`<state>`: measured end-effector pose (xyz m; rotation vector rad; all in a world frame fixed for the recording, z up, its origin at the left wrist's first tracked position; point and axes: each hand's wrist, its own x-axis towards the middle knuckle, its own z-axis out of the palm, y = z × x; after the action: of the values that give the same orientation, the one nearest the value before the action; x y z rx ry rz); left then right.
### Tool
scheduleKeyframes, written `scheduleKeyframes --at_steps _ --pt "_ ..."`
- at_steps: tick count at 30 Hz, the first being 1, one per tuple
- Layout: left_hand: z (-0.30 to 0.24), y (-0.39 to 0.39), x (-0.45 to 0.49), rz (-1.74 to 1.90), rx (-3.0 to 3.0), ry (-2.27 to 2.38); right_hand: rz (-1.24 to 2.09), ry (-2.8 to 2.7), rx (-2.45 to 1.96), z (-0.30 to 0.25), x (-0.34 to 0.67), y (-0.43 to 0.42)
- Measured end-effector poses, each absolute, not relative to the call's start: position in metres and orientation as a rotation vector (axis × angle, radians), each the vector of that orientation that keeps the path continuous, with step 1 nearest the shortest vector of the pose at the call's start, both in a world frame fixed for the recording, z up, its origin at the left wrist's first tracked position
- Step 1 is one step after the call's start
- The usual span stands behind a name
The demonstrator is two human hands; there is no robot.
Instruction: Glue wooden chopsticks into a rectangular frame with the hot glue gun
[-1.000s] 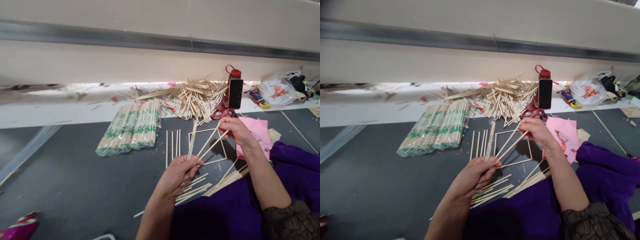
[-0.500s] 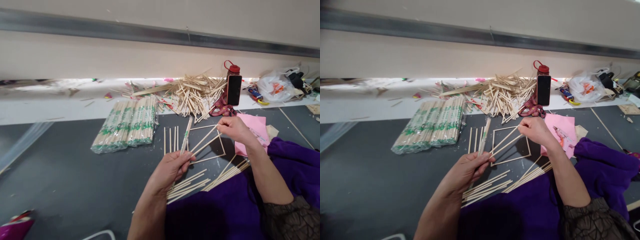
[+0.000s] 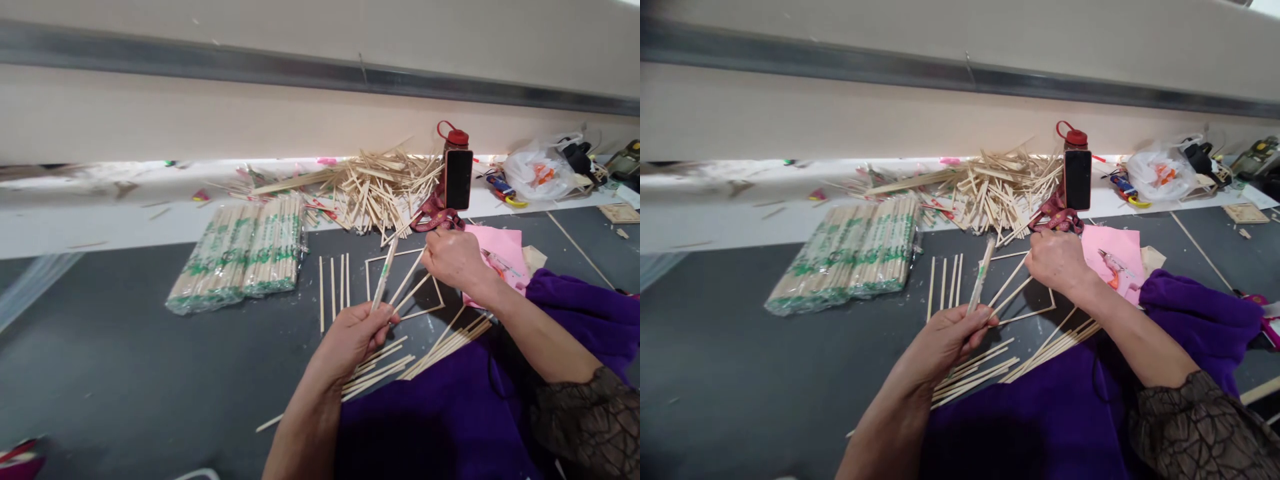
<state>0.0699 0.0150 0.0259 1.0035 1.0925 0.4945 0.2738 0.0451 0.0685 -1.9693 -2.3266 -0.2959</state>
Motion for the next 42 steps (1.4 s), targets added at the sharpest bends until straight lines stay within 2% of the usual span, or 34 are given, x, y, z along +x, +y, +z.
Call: scheduleKeyframes --at_steps 14,20,22,24,29,32,34,38,42 --pt "0.022 0.012 0.082 0.448 1.035 1.105 -0.359 -2.432 -1.894 0.067 0.292 0.050" --pt "0.025 0.010 0.083 0.405 1.017 1.067 -0.365 -2.842 -1.406 0.081 0.321 0.051" --pt "0.026 0.010 0.081 0.365 1.041 1.040 -0.215 -2.889 -1.337 0.085 0.333 0.047" --pt "0.025 0.010 0.078 0.337 1.055 1.004 0.081 -2.815 -1.324 0.088 0.343 0.040" --pt "0.017 0.010 0.073 0.288 1.015 0.840 1.244 -2.033 -1.376 0.087 0.353 0.021" --pt "0.013 0.009 0.073 0.286 0.987 0.798 1.531 -1.714 -1.376 0.085 0.355 0.020" --pt "0.013 0.009 0.072 0.277 0.999 0.794 1.377 -1.693 -1.531 0.087 0.364 0.028" --pt "0.018 0.011 0.069 0.371 0.968 0.860 0.582 -1.732 -2.022 0.094 0.408 0.053" --pt "0.019 0.015 0.072 0.496 0.849 0.923 0.251 -1.930 -2.430 0.091 0.452 0.076"
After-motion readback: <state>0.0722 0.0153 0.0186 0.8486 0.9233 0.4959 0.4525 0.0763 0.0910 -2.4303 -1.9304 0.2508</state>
